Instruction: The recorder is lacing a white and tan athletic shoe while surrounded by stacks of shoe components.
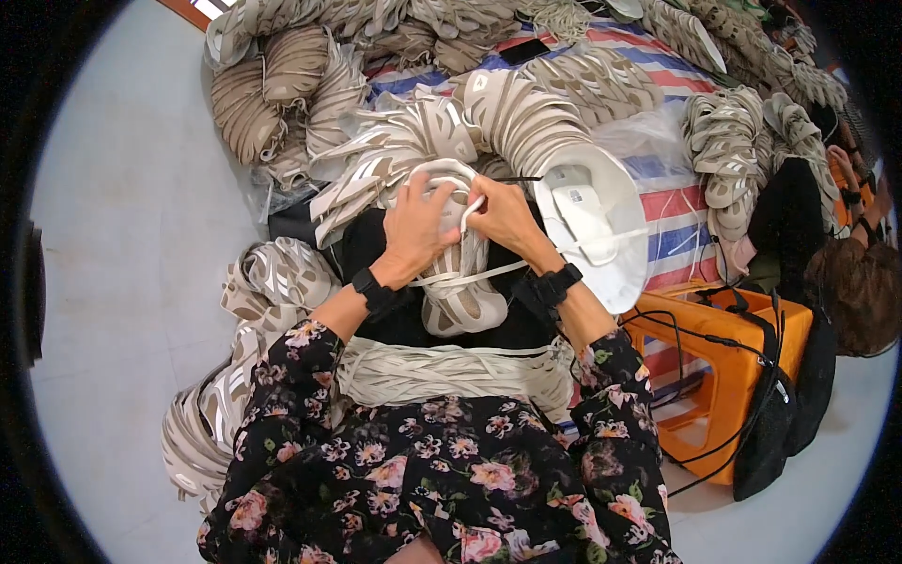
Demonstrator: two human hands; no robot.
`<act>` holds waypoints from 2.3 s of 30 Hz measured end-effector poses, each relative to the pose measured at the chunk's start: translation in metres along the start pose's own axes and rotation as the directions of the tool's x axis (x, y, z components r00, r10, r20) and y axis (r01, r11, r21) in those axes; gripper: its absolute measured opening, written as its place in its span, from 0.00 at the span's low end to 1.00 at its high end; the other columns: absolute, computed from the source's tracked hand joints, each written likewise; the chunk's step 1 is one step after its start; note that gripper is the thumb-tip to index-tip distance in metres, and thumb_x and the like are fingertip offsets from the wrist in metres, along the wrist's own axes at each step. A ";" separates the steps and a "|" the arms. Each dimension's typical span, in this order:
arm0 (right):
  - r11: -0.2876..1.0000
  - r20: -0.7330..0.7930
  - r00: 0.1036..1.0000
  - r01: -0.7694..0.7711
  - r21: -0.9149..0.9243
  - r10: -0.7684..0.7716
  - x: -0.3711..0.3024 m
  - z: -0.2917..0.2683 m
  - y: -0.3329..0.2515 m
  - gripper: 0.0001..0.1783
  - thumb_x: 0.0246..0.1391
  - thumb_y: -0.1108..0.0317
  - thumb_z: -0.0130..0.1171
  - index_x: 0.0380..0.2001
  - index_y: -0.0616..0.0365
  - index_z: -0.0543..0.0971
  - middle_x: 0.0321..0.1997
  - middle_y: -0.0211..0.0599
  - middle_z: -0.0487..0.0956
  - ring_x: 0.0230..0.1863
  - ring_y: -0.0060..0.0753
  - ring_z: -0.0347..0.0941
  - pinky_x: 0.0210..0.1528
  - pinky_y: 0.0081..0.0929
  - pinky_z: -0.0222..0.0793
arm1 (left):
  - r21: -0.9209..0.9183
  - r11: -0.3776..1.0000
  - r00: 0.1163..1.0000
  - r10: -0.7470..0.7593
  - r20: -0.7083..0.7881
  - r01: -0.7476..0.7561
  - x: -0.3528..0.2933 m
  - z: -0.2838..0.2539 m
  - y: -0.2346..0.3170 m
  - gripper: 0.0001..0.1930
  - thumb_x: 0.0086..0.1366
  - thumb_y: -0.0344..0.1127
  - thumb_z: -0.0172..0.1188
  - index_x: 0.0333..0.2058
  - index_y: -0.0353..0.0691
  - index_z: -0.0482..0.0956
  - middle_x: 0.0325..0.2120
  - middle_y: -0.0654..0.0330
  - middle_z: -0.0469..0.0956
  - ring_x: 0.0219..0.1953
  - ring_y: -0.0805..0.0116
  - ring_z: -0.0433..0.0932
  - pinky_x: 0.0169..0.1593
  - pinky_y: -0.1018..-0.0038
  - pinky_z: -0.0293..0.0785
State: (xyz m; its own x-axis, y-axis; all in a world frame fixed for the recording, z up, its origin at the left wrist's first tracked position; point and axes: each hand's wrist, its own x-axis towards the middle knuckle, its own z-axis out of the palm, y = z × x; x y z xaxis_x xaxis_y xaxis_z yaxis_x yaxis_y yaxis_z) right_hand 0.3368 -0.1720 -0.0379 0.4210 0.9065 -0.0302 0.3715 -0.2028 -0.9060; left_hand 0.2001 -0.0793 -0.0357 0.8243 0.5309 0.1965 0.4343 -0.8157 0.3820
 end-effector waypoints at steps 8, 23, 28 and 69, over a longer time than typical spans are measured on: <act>0.933 -0.113 0.983 -0.098 0.345 0.144 -0.032 0.014 0.010 0.16 0.48 0.75 0.50 0.43 0.61 0.65 0.21 0.31 0.70 0.21 0.25 0.71 0.20 0.21 0.66 | -0.204 0.978 0.977 -0.004 -0.213 -0.041 -0.013 -0.005 -0.030 0.34 0.43 0.39 0.69 0.49 0.42 0.64 0.49 0.49 0.60 0.50 0.52 0.64 0.44 0.64 0.71; 0.870 0.433 0.864 0.401 -0.286 -0.256 -0.039 -0.003 -0.030 0.14 0.41 0.62 0.63 0.28 0.60 0.73 0.23 0.40 0.75 0.27 0.41 0.73 0.29 0.33 0.68 | -0.439 0.731 0.808 -0.259 0.529 0.522 -0.066 -0.039 -0.039 0.26 0.60 0.53 0.49 0.18 0.32 0.76 0.11 0.58 0.72 0.17 0.70 0.73 0.25 0.74 0.68; 0.619 0.554 0.768 0.613 -0.491 -0.321 -0.043 0.006 -0.044 0.11 0.42 0.63 0.60 0.26 0.58 0.75 0.21 0.42 0.74 0.26 0.49 0.72 0.28 0.37 0.67 | -0.523 0.699 0.828 -0.180 0.531 0.488 -0.073 -0.035 -0.046 0.21 0.60 0.47 0.53 0.20 0.33 0.77 0.11 0.62 0.70 0.15 0.76 0.67 0.21 0.79 0.63; 0.289 -0.904 0.405 0.889 0.355 -0.135 -0.148 -0.502 -0.027 0.12 0.38 0.72 0.50 0.24 0.73 0.72 0.28 0.52 0.72 0.36 0.44 0.69 0.43 0.39 0.65 | -0.165 0.417 -0.011 -0.348 -0.938 0.894 -0.311 -0.473 -0.149 0.18 0.65 0.33 0.40 0.49 0.32 0.70 0.47 0.54 0.71 0.47 0.60 0.72 0.49 0.71 0.68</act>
State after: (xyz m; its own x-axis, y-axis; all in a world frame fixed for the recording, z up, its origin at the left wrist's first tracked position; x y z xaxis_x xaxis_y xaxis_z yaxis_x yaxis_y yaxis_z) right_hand 0.6798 -0.4864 0.2029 0.8686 0.0599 0.4918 0.1877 0.8789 -0.4386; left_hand -0.2931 -0.0139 0.2736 -0.5005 0.4931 0.7116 0.8579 0.1722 0.4841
